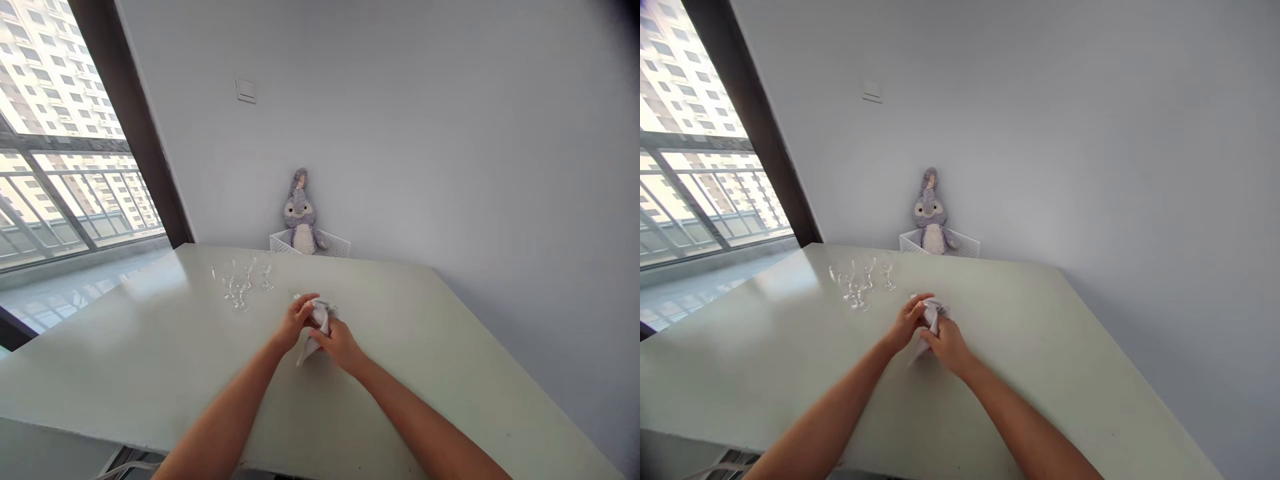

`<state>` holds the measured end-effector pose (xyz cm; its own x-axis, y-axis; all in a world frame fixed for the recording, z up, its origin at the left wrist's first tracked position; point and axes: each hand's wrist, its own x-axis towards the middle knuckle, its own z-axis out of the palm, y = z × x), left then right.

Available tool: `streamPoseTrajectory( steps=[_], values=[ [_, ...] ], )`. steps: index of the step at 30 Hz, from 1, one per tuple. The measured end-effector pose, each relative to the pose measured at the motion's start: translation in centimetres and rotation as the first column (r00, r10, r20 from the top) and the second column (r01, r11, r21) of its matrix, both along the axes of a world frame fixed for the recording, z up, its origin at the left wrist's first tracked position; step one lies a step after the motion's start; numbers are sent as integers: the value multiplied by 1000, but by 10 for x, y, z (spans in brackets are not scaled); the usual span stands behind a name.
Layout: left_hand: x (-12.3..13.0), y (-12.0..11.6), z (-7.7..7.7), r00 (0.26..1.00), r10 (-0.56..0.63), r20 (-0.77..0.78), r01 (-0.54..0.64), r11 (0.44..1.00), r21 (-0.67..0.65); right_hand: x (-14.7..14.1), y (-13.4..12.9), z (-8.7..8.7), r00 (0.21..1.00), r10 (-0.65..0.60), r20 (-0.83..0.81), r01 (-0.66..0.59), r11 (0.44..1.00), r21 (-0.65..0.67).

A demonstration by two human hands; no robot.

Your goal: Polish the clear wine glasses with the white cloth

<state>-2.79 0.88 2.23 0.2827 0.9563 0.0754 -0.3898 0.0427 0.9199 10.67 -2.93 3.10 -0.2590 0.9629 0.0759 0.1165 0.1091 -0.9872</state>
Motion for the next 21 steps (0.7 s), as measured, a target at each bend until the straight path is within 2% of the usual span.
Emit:
streamPoseTrajectory(
  steps=[2, 3, 5, 7, 9, 10, 12, 13, 14, 16, 17, 18, 19, 21],
  values=[
    [0, 1, -3, 998, -21, -64, 18, 998, -52, 2, 0, -3, 980, -55, 192, 32, 992, 118],
    [0, 1, -4, 997, -42, -67, 38, 997, -64, 4, 2, -3, 979, -77, 191, 55, 992, 117],
    [0, -1, -3, 994, -110, -17, 109, 992, -60, 7, 10, -3, 996, -88, 27, 89, 996, -16],
    [0, -2, -2, 987, -155, 46, 157, 987, -31, 10, 16, -2, 980, -95, -173, 63, 981, -185],
    [-1, 0, -3, 989, -139, 45, 139, 990, -17, 11, 19, -2, 976, -65, -208, 21, 978, -208],
    [-1, 1, -5, 994, -104, 20, 104, 994, -21, 11, 19, -2, 991, -28, -131, 9, 989, -147],
    [-1, 5, -10, 998, -33, -62, 30, 998, -53, 11, 16, -3, 980, 32, 194, -48, 996, 80],
    [-1, 7, -12, 995, -9, -101, 1, 997, -76, 11, 15, -3, 920, 28, 391, -114, 973, 199],
    [0, 8, -14, 992, 4, -127, -16, 995, -96, 11, 15, -1, 824, 1, 566, -199, 937, 288],
    [1, 8, -16, 993, -15, -115, 1, 993, -119, 13, 17, 5, 618, -73, 782, -341, 872, 351],
    [1, 7, -15, 996, -42, -77, 33, 992, -118, 14, 19, 9, 550, -96, 830, -377, 858, 348],
    [2, 6, -14, 997, -77, -24, 74, 991, -108, 16, 21, 14, 519, -110, 848, -385, 856, 346],
    [2, 4, -12, 992, -118, 36, 121, 989, -89, 17, 23, 18, 522, -117, 845, -371, 861, 348],
    [1, 2, -7, 969, -201, 142, 208, 977, -39, 18, 24, 26, 596, -126, 793, -295, 884, 363]
  ],
)
